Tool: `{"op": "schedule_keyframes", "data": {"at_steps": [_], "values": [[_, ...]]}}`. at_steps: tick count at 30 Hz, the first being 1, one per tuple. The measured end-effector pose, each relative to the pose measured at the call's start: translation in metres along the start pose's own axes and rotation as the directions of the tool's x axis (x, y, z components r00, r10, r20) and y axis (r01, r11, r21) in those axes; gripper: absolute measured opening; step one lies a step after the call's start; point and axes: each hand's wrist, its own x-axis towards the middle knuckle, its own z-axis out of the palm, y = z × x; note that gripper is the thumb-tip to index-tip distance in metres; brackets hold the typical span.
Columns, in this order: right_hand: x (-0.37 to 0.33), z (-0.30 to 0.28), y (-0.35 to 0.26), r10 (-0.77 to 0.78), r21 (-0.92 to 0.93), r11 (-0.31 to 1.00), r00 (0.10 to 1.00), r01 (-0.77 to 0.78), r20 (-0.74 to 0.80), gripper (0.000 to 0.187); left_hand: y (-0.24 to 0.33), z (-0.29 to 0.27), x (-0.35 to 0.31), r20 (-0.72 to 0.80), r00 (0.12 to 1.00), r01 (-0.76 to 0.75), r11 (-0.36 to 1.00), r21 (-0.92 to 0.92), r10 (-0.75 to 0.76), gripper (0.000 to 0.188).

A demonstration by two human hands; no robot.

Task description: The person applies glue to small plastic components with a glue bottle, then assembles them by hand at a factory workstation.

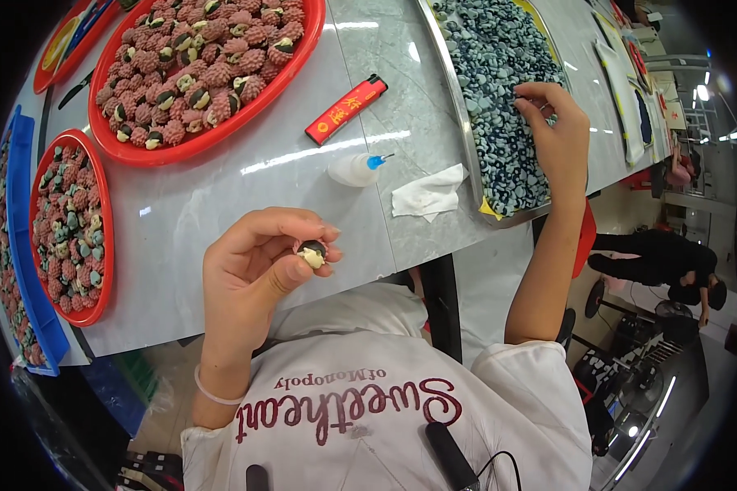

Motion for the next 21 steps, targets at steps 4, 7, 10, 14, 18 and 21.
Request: {"op": "schedule_keyframes", "data": {"at_steps": [4, 7, 10, 14, 18, 21], "values": [[-0.009, -0.006, -0.005, 0.069, 0.406, 0.912, 0.997, -0.053, -0.024, 0.021, 0.001, -0.001, -0.001, 0.004, 1.0, 0.019, 1.0, -0.002, -0.019, 0.027], [-0.025, -0.017, -0.027, 0.164, 0.719, 0.672, 0.983, -0.177, 0.089, 0.023, 0.0, -0.003, -0.002, 0.007, 1.0, 0.002, 1.0, -0.017, -0.002, 0.027], [-0.039, -0.017, -0.042, 0.176, 0.832, 0.503, 0.97, -0.235, 0.167, 0.019, 0.0, -0.002, -0.002, 0.014, 0.999, -0.029, 0.999, -0.043, 0.03, 0.026], [-0.052, -0.006, -0.055, 0.067, 0.95, 0.254, 0.983, -0.183, 0.172, 0.02, -0.002, -0.006, -0.001, 0.065, 0.994, -0.08, 0.994, -0.074, 0.085, 0.025], [-0.061, 0.003, -0.076, -0.006, 0.917, -0.033, 0.918, -0.397, 0.397, 0.019, -0.004, -0.007, 0.0, 0.054, 0.996, -0.057, 0.992, -0.114, 0.064, 0.026], [-0.067, 0.013, -0.093, -0.083, 0.91, -0.046, 0.91, -0.411, 0.407, 0.022, -0.003, -0.005, 0.0, 0.059, 0.996, -0.054, 0.99, -0.13, 0.062, 0.026]]}}
